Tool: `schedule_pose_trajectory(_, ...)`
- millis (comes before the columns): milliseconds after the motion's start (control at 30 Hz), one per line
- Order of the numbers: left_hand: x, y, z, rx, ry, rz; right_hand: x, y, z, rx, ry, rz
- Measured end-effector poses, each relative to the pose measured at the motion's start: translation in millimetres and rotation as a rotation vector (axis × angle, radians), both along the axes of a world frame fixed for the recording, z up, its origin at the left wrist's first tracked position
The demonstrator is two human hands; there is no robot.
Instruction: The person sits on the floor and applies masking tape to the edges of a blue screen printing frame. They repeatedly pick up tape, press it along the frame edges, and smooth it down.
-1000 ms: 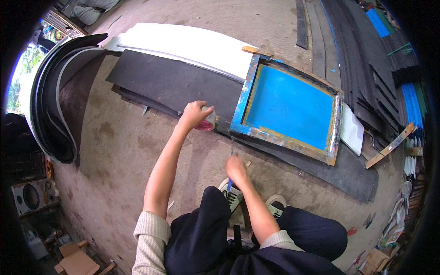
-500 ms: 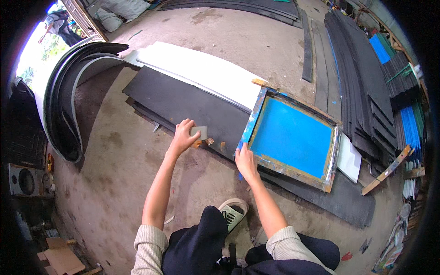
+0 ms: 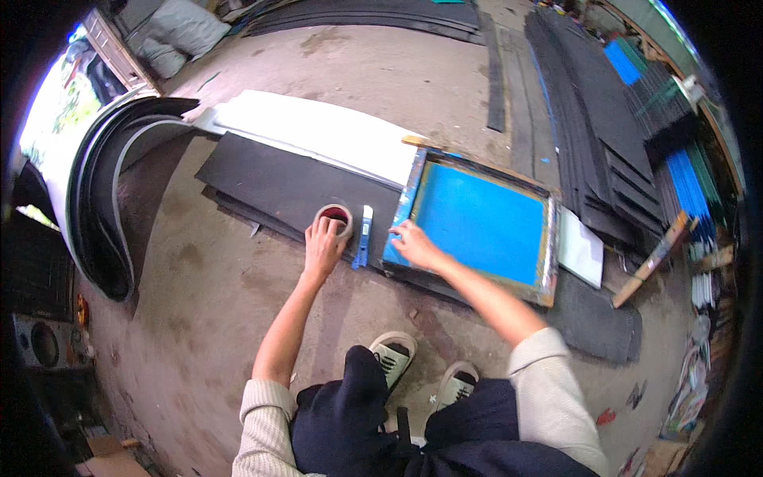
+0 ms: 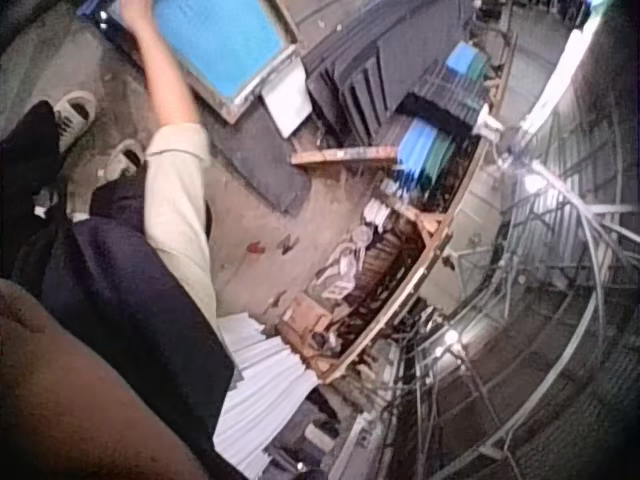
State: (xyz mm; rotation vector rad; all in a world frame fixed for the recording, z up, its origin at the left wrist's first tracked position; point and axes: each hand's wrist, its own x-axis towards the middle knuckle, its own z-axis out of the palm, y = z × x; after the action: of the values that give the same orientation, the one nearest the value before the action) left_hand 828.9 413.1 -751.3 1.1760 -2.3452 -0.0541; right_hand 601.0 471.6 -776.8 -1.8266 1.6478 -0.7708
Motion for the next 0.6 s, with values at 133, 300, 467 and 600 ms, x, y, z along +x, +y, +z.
schedule_pose_trajectory(133,-27,4,29,0.187,-0.064,-0.271,-119,67,50,0.020,0.206,0.027)
schedule_pose_trajectory(300,-87,17,27,0.242,-0.316,-0.553,-226,182,64,0.212,0.315,-0.309)
schedule_pose_trajectory(467,-102,7,3,0.244,-0.519,-0.600,-250,244,41,0.279,0.301,-0.383)
schedule_pose_trajectory(600,-114,8,0,0.295,-0.489,-0.631,-270,263,22,0.247,0.306,-0.342)
